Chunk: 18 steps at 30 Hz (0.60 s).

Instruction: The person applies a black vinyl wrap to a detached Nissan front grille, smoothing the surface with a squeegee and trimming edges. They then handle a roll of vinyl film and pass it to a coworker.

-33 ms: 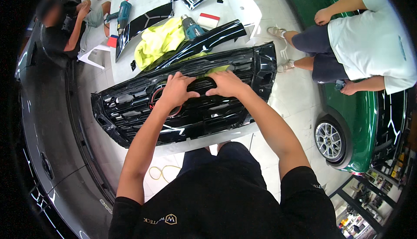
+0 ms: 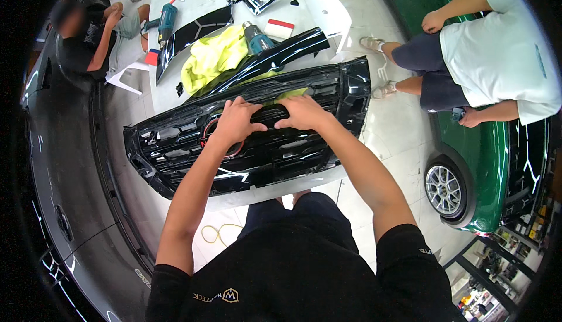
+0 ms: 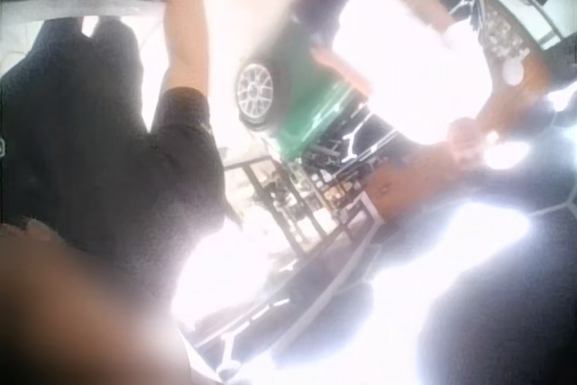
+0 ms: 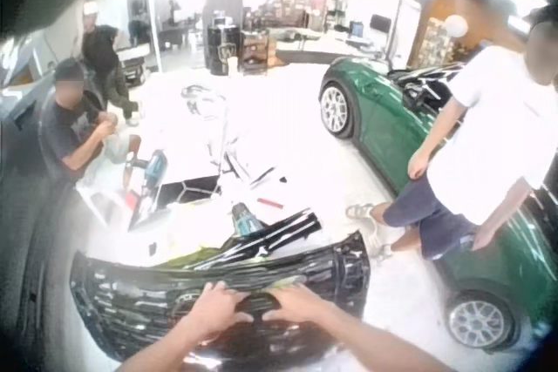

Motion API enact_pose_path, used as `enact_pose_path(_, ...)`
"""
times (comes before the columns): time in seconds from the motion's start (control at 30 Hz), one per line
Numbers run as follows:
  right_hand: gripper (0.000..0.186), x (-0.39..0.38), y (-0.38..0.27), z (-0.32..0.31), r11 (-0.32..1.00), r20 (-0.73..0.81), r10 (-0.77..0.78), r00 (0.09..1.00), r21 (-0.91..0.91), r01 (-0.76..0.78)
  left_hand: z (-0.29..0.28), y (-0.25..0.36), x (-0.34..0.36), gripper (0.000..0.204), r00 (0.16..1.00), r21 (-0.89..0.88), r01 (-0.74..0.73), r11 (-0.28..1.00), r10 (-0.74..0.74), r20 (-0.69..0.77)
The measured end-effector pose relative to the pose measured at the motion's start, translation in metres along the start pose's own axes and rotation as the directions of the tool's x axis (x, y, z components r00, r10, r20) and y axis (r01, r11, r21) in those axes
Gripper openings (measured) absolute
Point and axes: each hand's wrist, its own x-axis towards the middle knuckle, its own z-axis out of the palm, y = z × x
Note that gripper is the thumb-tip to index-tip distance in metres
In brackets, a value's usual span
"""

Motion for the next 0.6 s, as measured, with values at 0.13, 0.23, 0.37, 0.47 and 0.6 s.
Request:
enact_pose_path(0.13, 0.083, 0.009, 0.003, 0.003, 0.996, -0.006, 0.050, 0.999, -0.075, -0.050, -0.008, 0.001, 0.012, 0.070, 0.999, 0.049, 0.033, 0.998, -0.035, 0.031)
enact_pose_path(0.23, 0.087, 0.010, 0.005, 0.010, 0.992, -0.032, 0.073, 0.997, -0.099, -0.076, -0.006, 0.000, 0.012, 0.069, 1.000, 0.011, 0.011, 1.000, -0.011, -0.018)
enact_pose_path(0.37, 0.086, 0.008, 0.007, 0.016, 0.990, -0.057, 0.051, 0.997, -0.131, -0.058, 0.004, 0.000, 0.005, 0.066, 0.995, 0.018, -0.013, 1.000, 0.015, -0.102)
enact_pose_path(0.47, 0.083, 0.006, 0.008, 0.016, 0.987, -0.042, 0.050, 0.998, -0.148, -0.056, 0.009, 0.000, 0.001, 0.064, 0.991, 0.041, -0.028, 0.999, 0.033, -0.129)
enact_pose_path(0.6, 0.086, 0.002, 0.005, 0.013, 0.989, -0.070, 0.015, 0.997, -0.143, -0.025, 0.003, 0.008, -0.003, 0.064, 0.983, 0.028, -0.023, 0.999, 0.028, -0.184)
